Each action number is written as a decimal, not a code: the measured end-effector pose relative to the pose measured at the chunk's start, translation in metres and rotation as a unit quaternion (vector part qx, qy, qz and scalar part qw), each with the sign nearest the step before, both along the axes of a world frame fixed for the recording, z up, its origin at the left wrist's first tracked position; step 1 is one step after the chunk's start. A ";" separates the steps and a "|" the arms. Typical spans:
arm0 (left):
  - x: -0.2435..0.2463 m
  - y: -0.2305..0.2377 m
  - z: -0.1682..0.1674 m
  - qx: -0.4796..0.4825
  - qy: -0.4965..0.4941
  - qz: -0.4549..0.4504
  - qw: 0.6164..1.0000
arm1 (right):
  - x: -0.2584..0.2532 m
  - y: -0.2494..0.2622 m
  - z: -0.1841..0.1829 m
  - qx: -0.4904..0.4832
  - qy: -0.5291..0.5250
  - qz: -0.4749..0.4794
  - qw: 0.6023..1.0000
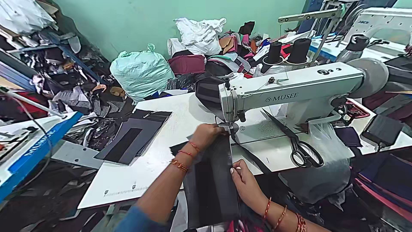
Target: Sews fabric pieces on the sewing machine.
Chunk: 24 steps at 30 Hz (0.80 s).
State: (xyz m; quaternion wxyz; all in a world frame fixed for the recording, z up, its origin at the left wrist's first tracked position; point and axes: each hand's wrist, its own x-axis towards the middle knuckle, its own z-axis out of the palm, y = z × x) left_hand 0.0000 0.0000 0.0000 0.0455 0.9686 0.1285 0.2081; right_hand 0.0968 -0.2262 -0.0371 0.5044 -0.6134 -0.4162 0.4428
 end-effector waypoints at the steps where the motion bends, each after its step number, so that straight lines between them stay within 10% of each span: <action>1: 0.012 0.003 -0.016 -0.071 0.063 0.018 0.995 | 0.008 0.004 -0.010 -0.046 0.021 -0.008 0.999; 4: 0.034 0.009 -0.032 -0.218 0.172 0.097 0.956 | 0.022 0.013 -0.026 -0.092 0.043 -0.024 0.995; 14: 0.039 -0.005 -0.040 -0.391 0.065 0.255 0.882 | 0.033 0.004 -0.014 -0.104 0.039 0.012 0.994; 20: 0.034 -0.007 -0.054 -0.386 -0.014 0.214 0.897 | 0.063 0.031 0.002 -0.023 -0.392 -0.033 0.919; 24: 0.034 -0.007 -0.054 -0.385 -0.020 0.212 0.898 | 0.074 0.085 -0.001 -0.034 -0.424 -0.077 0.902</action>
